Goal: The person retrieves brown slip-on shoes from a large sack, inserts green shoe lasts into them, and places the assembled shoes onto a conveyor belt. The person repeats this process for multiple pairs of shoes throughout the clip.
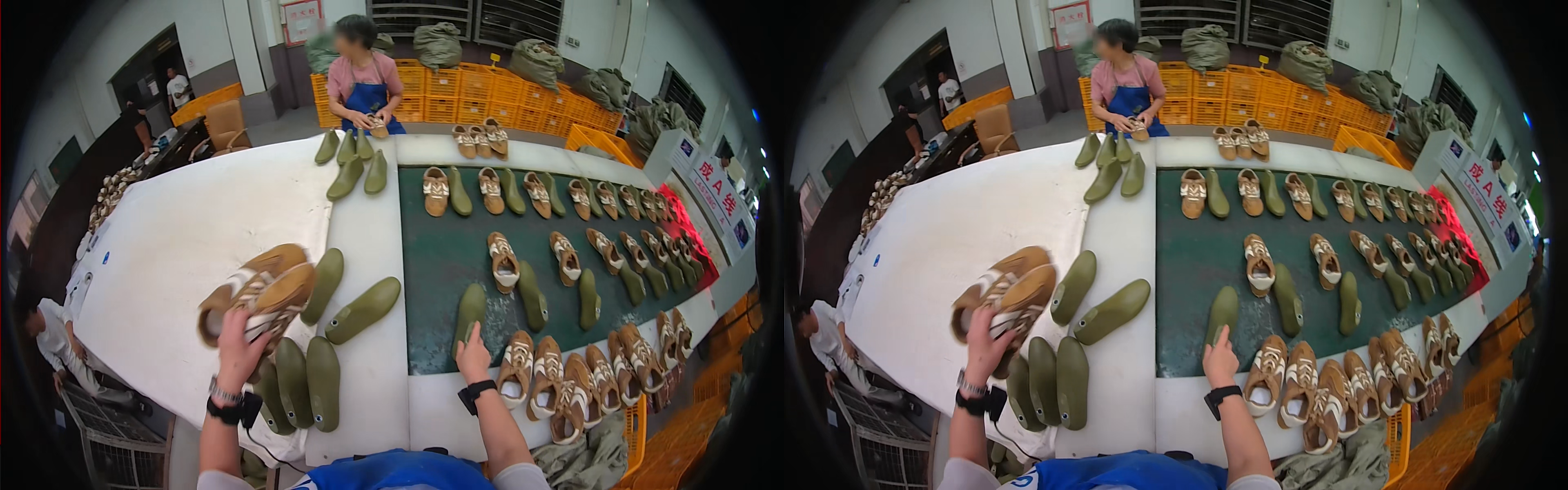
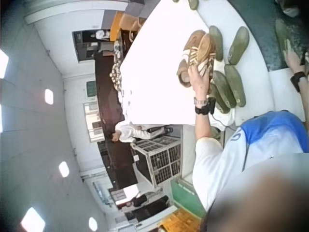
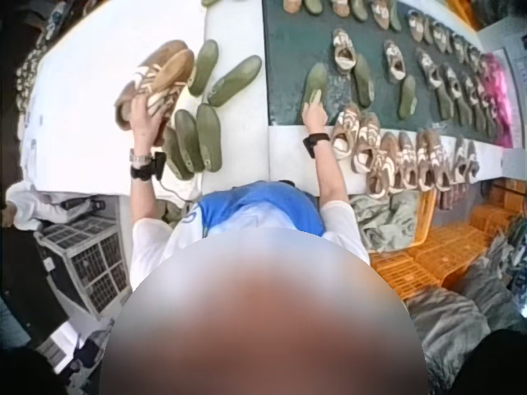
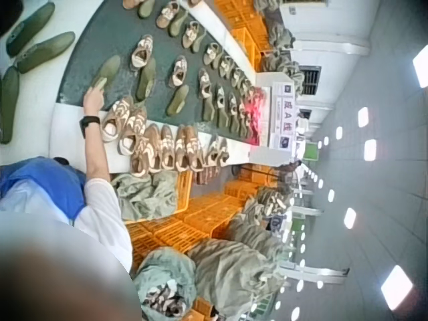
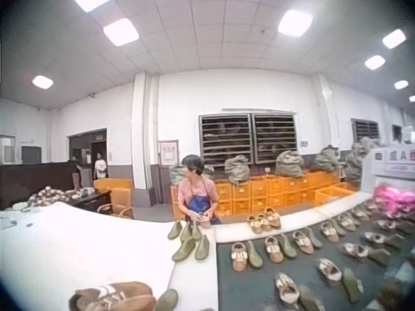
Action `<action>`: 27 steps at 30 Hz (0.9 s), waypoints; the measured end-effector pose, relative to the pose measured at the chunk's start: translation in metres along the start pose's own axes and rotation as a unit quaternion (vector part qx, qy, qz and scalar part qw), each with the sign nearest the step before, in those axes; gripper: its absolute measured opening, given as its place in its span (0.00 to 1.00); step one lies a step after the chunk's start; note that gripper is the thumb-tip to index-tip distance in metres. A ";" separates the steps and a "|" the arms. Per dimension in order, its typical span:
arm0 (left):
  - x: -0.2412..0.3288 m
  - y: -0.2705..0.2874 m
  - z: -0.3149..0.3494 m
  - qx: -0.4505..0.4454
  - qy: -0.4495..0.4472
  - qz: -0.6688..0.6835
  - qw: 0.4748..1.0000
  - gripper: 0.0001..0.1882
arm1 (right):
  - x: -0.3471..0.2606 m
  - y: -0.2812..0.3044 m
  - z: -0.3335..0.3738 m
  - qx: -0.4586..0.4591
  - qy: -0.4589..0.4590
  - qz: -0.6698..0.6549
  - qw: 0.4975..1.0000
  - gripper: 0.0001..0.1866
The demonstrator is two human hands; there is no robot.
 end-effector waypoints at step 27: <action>-0.074 -0.269 -0.178 -0.310 -0.125 0.000 0.942 0.34 | 0.005 -0.005 0.004 0.069 0.039 -0.056 0.995 0.38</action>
Point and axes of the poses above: each hand's wrist, its own z-axis away from the middle knuckle, its own y-axis out of the back of the hand, x = y × z, the point moved 7 cm from there along -z, towards the middle knuckle, and after that the axes turned 4 degrees about z, right-handed, at the moved point
